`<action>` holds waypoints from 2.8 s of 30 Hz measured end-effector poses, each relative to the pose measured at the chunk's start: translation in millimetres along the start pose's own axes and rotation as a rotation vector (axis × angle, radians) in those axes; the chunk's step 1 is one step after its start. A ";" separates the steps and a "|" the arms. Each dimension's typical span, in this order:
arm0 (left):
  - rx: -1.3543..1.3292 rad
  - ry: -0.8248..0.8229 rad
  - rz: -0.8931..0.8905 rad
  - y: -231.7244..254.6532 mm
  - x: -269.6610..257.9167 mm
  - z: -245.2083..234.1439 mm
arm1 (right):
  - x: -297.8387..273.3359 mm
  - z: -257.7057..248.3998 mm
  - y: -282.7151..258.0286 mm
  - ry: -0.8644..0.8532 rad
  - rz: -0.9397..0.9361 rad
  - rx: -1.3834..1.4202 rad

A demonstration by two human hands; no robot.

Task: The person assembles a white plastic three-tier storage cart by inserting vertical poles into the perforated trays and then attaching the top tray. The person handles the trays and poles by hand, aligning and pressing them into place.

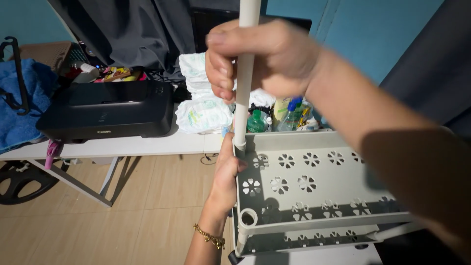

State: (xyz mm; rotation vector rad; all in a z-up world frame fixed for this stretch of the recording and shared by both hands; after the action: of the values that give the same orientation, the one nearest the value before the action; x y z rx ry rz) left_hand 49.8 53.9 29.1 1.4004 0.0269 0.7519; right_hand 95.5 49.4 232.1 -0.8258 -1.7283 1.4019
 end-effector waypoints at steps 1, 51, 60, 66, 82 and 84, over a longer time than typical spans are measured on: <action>0.027 -0.002 0.005 2.5 -0.9 0.6 | 0.5 -0.7 -6.0 -0.078 0.011 -0.111; -0.017 -0.041 0.056 -1.2 26.8 11.3 | -22.4 -31.7 9.3 0.276 -0.160 -0.049; 0.028 -0.048 0.102 -8.5 24.8 8.9 | -24.6 -34.9 13.1 0.176 -0.107 -0.079; -0.013 -0.054 0.058 -6.4 26.8 8.8 | -10.9 -24.7 16.2 -0.160 -0.140 -0.066; -0.036 -0.026 -0.028 -8.7 25.9 8.0 | -23.4 -34.5 31.8 0.428 -0.309 0.068; 0.033 -0.023 -0.014 -4.6 26.3 8.2 | -26.1 -34.4 31.4 0.482 -0.323 0.040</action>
State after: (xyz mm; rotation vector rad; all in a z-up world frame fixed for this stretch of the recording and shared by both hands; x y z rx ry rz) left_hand 75.8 59.7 37.4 1.4391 0.0309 0.7267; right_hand 139.1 50.4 201.4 -0.7480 -1.3793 0.9260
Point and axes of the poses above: each hand's wrist, its own x-axis towards the middle knuckle, its own z-axis out of the palm, y = z × x, the point moved 8 cm from there along x, towards the middle knuckle, and after that the axes turned 11 degrees about -y, right-handed, at the moved point
